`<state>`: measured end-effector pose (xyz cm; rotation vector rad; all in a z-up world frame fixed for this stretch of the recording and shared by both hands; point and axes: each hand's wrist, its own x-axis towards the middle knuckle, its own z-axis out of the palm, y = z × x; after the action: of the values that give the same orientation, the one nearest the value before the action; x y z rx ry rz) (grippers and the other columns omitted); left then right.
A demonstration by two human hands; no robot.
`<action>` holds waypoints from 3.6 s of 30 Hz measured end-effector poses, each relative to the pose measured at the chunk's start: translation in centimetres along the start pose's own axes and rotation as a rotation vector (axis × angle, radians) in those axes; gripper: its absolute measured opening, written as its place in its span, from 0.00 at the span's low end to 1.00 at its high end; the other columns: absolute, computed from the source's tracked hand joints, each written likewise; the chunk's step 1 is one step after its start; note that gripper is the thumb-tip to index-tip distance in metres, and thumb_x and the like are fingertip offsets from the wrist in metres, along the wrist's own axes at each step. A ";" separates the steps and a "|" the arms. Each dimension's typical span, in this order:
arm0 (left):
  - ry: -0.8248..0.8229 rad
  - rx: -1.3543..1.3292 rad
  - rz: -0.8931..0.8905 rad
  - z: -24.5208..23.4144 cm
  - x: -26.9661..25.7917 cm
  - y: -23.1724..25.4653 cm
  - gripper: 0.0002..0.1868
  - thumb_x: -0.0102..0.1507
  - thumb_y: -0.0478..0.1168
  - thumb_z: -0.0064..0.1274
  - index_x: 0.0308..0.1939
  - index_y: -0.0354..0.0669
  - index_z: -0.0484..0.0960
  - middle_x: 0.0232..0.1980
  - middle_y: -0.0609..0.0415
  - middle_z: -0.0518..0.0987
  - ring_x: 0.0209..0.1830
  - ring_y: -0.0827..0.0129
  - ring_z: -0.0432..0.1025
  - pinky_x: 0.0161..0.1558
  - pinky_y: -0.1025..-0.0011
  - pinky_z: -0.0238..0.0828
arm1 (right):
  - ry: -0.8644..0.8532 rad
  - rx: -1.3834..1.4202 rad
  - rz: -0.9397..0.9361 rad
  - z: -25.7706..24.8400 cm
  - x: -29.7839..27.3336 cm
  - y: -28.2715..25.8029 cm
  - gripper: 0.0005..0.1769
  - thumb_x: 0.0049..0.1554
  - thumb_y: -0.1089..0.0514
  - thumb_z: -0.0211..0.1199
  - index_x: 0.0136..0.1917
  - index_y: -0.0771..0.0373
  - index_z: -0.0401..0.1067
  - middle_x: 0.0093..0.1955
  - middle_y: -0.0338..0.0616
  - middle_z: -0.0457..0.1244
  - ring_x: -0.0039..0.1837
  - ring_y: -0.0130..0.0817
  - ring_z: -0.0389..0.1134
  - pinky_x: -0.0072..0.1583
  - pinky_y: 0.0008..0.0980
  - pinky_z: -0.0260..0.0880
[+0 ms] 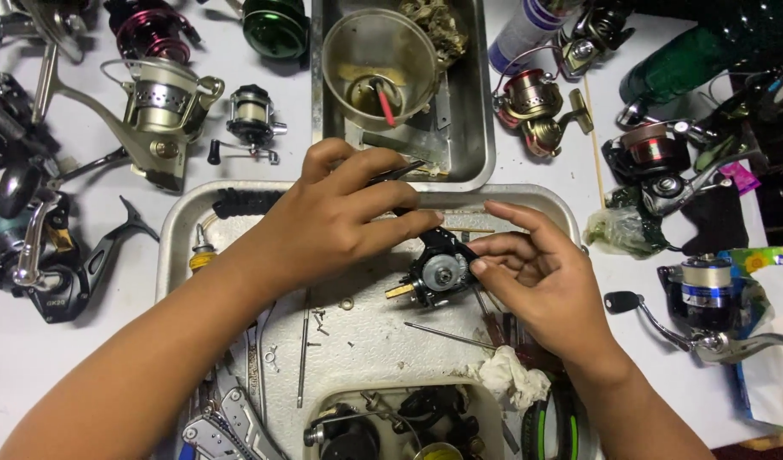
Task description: The person disassembles a fishing reel, cleans internal components with a brush, applies lubricant, and reassembles the parts. The person uses various tools including screwdrivers and pliers to manipulate the reel's internal mechanisms.
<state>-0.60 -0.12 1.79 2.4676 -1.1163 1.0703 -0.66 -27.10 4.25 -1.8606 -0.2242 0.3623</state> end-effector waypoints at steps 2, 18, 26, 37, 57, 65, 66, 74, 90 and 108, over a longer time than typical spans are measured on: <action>-0.019 -0.015 -0.008 0.1 -0.1 0.1 0.14 0.68 0.35 0.64 0.55 0.58 0.82 0.49 0.63 0.81 0.59 0.57 0.71 0.55 0.61 0.53 | 0.020 0.034 -0.004 0.0 0.0 0.4 0.35 0.51 0.68 0.68 0.71 0.65 0.65 0.50 0.53 0.73 0.54 0.31 0.75 0.61 0.24 0.75; -0.154 -0.786 -1.000 -4.9 4.5 2.3 0.21 0.64 0.46 0.49 0.58 0.42 0.72 0.53 0.54 0.78 0.49 0.70 0.75 0.51 0.72 0.77 | 0.213 0.185 -0.049 -0.7 0.6 0.5 0.34 0.53 0.69 0.67 0.71 0.64 0.63 0.48 0.53 0.72 0.53 0.30 0.73 0.58 0.24 0.73; -0.460 -1.208 -1.050 -3.9 4.3 4.7 0.45 0.61 0.54 0.53 0.78 0.46 0.53 0.79 0.48 0.62 0.73 0.58 0.64 0.69 0.59 0.62 | 0.205 0.209 -0.103 -0.8 0.2 -1.6 0.33 0.55 0.71 0.65 0.72 0.63 0.61 0.49 0.54 0.72 0.50 0.30 0.73 0.54 0.24 0.74; -0.317 -1.299 -1.187 -2.2 2.6 4.5 0.47 0.52 0.45 0.64 0.74 0.42 0.61 0.72 0.48 0.74 0.72 0.64 0.69 0.71 0.65 0.64 | 0.037 0.200 -0.157 -2.5 -2.2 -2.6 0.34 0.56 0.71 0.63 0.73 0.69 0.56 0.58 0.60 0.68 0.53 0.36 0.72 0.56 0.33 0.81; -0.221 -1.470 -1.251 -0.4 0.0 3.6 0.48 0.51 0.35 0.66 0.74 0.38 0.62 0.61 0.50 0.77 0.65 0.68 0.72 0.66 0.72 0.73 | -0.337 -1.163 -0.456 -5.7 -13.2 7.2 0.32 0.58 0.49 0.63 0.72 0.64 0.64 0.53 0.46 0.64 0.50 0.43 0.69 0.48 0.45 0.74; -0.271 -1.406 -1.265 -0.9 0.3 3.6 0.49 0.49 0.39 0.67 0.74 0.41 0.63 0.62 0.51 0.78 0.65 0.69 0.73 0.67 0.73 0.70 | -0.520 -1.198 -0.443 -5.6 -12.5 10.3 0.20 0.52 0.63 0.64 0.58 0.66 0.69 0.50 0.50 0.63 0.48 0.49 0.69 0.46 0.48 0.74; -0.284 -1.385 -1.258 -1.0 0.4 3.5 0.49 0.49 0.40 0.67 0.73 0.42 0.64 0.61 0.52 0.78 0.64 0.69 0.73 0.68 0.73 0.70 | -0.502 -1.203 -0.492 -5.7 -12.4 10.5 0.21 0.51 0.64 0.65 0.58 0.68 0.70 0.51 0.51 0.65 0.49 0.49 0.69 0.45 0.48 0.75; -0.294 -1.417 -1.256 -1.4 0.7 3.4 0.49 0.50 0.42 0.66 0.74 0.42 0.62 0.64 0.51 0.76 0.67 0.67 0.71 0.69 0.70 0.70 | -0.469 -1.142 -0.562 -7.4 -12.5 8.5 0.24 0.50 0.60 0.66 0.61 0.63 0.70 0.55 0.51 0.66 0.49 0.48 0.71 0.44 0.46 0.74; -0.291 -1.417 -1.368 -2.0 1.1 3.4 0.46 0.50 0.40 0.64 0.73 0.47 0.66 0.65 0.51 0.77 0.65 0.70 0.73 0.65 0.70 0.73 | -0.350 -1.111 -0.583 -6.6 -12.7 8.3 0.22 0.54 0.64 0.63 0.62 0.62 0.73 0.56 0.48 0.66 0.50 0.43 0.72 0.48 0.42 0.76; -0.266 -1.432 -1.330 -1.5 0.4 3.1 0.46 0.51 0.36 0.64 0.74 0.45 0.66 0.58 0.53 0.78 0.61 0.70 0.73 0.62 0.74 0.73 | -0.447 -0.898 -0.498 -4.6 -12.3 3.5 0.27 0.58 0.65 0.61 0.70 0.66 0.66 0.61 0.54 0.61 0.56 0.44 0.72 0.50 0.37 0.75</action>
<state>-3.45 -1.80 2.86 1.4297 0.0645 -0.4131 -10.60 -36.39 3.87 -2.4598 -1.3022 0.3484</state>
